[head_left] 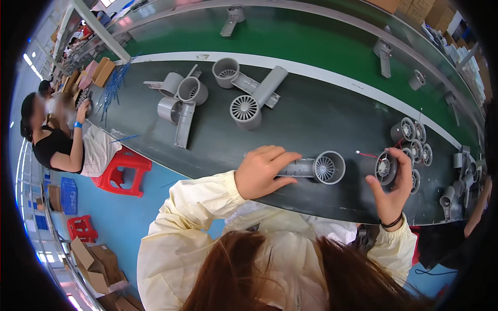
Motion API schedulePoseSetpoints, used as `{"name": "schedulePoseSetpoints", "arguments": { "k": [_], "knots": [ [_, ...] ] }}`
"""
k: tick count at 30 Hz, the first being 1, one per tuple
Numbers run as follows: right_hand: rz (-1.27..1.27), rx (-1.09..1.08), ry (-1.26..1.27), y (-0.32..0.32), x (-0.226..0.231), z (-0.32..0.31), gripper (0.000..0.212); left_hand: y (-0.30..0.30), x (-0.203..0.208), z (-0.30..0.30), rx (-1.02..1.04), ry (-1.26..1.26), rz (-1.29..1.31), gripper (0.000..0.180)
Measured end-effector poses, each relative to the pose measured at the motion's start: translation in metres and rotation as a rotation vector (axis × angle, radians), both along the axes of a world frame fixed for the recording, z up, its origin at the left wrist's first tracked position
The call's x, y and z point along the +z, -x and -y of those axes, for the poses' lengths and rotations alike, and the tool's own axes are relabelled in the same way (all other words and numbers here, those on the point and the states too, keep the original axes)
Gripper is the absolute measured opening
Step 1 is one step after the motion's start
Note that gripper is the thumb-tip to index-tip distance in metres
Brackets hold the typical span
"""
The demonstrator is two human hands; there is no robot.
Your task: Assembling handheld fan motor units into plastic housings and routing the internal wiring.
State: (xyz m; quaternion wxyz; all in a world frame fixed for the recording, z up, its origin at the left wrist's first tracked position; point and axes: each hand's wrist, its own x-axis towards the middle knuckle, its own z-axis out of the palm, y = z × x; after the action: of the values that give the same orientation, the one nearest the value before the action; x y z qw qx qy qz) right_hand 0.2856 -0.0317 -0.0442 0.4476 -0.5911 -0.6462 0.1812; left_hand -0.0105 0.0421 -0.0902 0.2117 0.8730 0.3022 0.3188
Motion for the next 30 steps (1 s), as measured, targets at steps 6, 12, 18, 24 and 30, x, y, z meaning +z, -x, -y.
{"name": "schedulePoseSetpoints", "arguments": {
  "k": [6, 12, 18, 24, 30],
  "knots": [
    [0.093, 0.063, -0.126, 0.025, 0.016, 0.008, 0.06, -0.001, 0.004, -0.001, -0.012, 0.06, 0.06, 0.059],
    [0.174, 0.156, -0.087, 0.035, 0.024, 0.018, 0.052, -0.003, 0.015, 0.005, 0.016, 0.008, 0.239, 0.059],
    [0.234, 0.219, -0.133, 0.048, 0.017, 0.026, 0.047, -0.012, 0.036, 0.017, -0.235, 0.121, 0.317, 0.05],
    [0.102, 0.304, -0.233, 0.054, 0.006, 0.025, 0.043, -0.038, 0.039, 0.04, -0.127, -0.027, 0.203, 0.038],
    [0.094, 0.259, -0.204, 0.045, 0.0, 0.041, 0.043, -0.048, 0.025, 0.051, -0.128, 0.178, 0.243, 0.022]
  ]
}}
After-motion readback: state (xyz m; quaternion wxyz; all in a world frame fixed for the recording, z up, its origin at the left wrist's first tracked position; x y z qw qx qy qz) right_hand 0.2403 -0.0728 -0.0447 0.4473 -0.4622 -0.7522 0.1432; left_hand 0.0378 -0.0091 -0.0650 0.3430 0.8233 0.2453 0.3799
